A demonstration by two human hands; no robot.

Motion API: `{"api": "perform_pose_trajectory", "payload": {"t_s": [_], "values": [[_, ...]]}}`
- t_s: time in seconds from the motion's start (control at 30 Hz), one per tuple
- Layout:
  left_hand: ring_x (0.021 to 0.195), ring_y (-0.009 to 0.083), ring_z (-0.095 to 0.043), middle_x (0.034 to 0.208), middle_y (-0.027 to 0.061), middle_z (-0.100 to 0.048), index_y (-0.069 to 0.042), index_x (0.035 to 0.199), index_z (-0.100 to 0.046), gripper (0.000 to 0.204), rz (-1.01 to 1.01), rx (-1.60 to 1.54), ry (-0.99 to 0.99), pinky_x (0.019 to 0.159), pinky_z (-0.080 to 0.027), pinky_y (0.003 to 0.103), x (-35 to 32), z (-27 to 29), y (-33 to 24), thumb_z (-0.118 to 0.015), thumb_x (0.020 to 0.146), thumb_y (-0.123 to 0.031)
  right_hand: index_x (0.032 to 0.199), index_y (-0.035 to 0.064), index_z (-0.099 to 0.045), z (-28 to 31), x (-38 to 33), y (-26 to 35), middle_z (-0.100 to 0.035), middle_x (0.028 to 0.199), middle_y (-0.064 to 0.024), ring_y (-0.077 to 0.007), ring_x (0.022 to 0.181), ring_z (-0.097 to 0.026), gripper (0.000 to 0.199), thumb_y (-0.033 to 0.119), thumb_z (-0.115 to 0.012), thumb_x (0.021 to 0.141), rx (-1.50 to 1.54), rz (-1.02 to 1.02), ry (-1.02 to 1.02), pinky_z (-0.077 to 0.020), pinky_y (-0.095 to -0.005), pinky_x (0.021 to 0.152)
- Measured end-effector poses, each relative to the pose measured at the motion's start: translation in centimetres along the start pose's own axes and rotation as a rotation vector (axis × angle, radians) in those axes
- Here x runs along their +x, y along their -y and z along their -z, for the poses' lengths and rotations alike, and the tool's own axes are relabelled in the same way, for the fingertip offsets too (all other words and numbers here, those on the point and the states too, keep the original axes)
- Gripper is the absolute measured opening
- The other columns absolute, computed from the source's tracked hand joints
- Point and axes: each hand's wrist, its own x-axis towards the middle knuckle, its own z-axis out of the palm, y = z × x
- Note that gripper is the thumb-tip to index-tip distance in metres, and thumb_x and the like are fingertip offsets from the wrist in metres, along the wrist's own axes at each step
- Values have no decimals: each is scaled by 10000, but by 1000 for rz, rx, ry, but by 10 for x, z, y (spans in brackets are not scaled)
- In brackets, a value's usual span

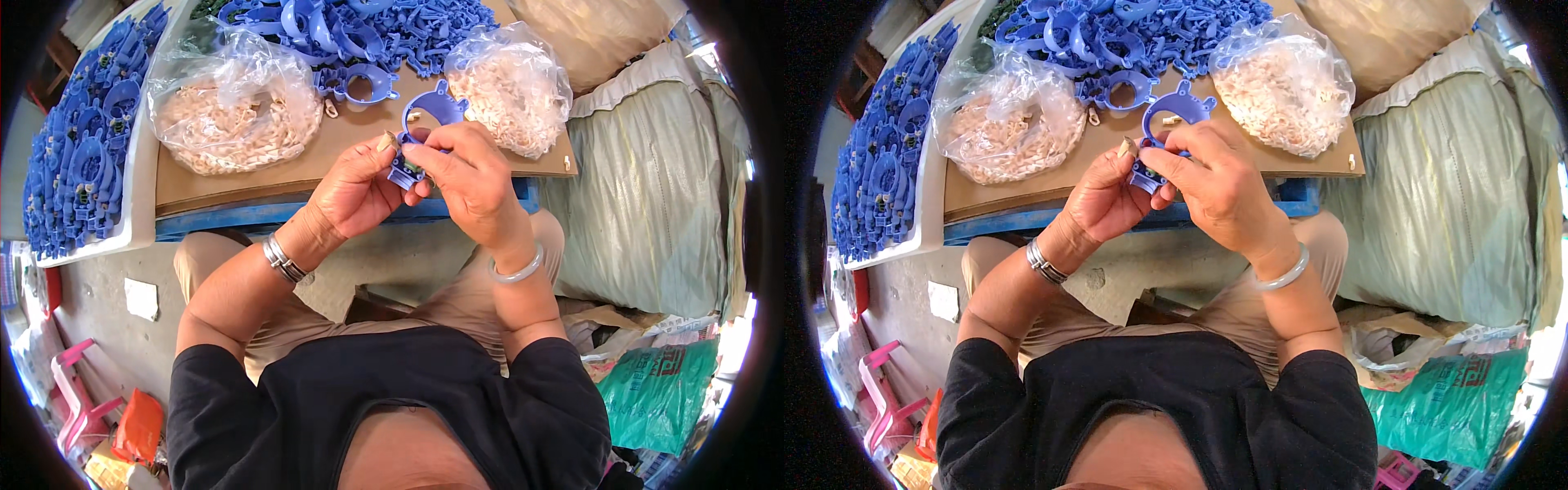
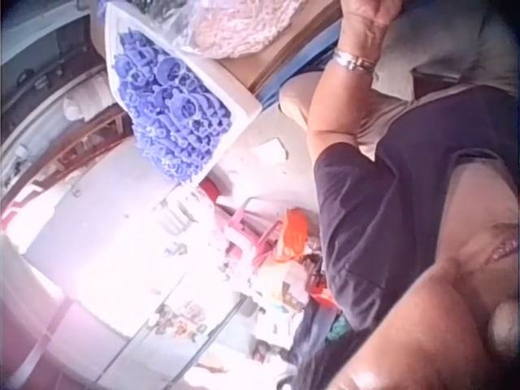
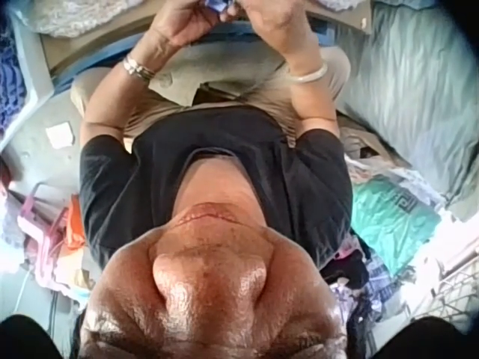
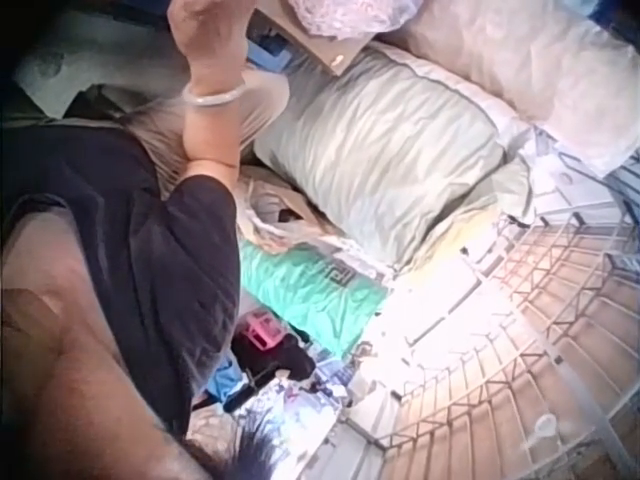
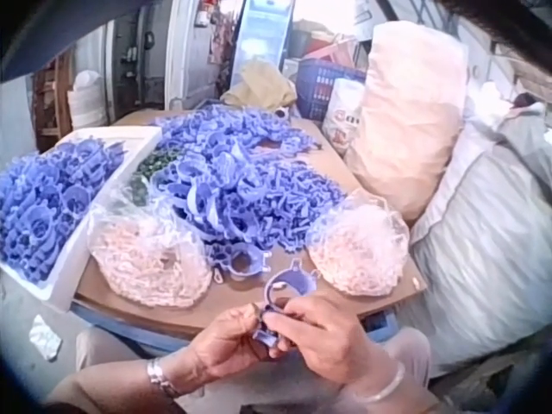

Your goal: Manually assembling small plastic components into a larger blue plastic base unit.

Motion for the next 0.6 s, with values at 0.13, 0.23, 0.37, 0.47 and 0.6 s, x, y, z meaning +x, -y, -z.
{"api": "perform_pose_trajectory", "payload": {"t_s": [0.13,0.23,0.37,0.47,0.6], "values": [[733,227,-579,890,103,-584,-7,1100,-492,353,23,46,-20,626,-462,305,1,4,-2,-546,847,-247,894,17,-607,-1,-4,-10,-547,814,-89,-237,745,-528,324,-110,-608,596,-19,45,41,-448,-309,618],[723,223,-580,880,96,-587,-1,1098,-502,348,10,47,-18,626,-462,304,1,3,-2,-538,852,-244,871,21,-599,-3,-4,-11,-544,808,-90,-240,748,-530,330,-111,-622,570,-74,80,16,-448,-310,620],[733,215,-587,870,92,-589,3,1116,-497,349,46,102,-20,619,-466,293,1,3,-4,-536,854,-225,862,23,-593,4,1,-8,-547,814,-92,-246,751,-533,329,-105,-633,561,-134,111,57,-449,-313,621],[749,212,-591,884,94,-588,7,1137,-486,356,59,139,-24,624,-472,290,0,1,-6,-537,852,-201,852,21,-592,4,-2,-11,-550,827,-94,-258,723,-532,311,-102,-625,569,-135,128,60,-450,-310,611],[795,216,-595,956,104,-579,1,1176,-462,386,-63,98,-22,685,-491,306,3,-2,-1,-556,837,-157,858,1,-597,0,-10,-7,-553,852,-96,-204,698,-539,185,-74,-594,689,-41,-50,-104,-453,-291,597]]}}
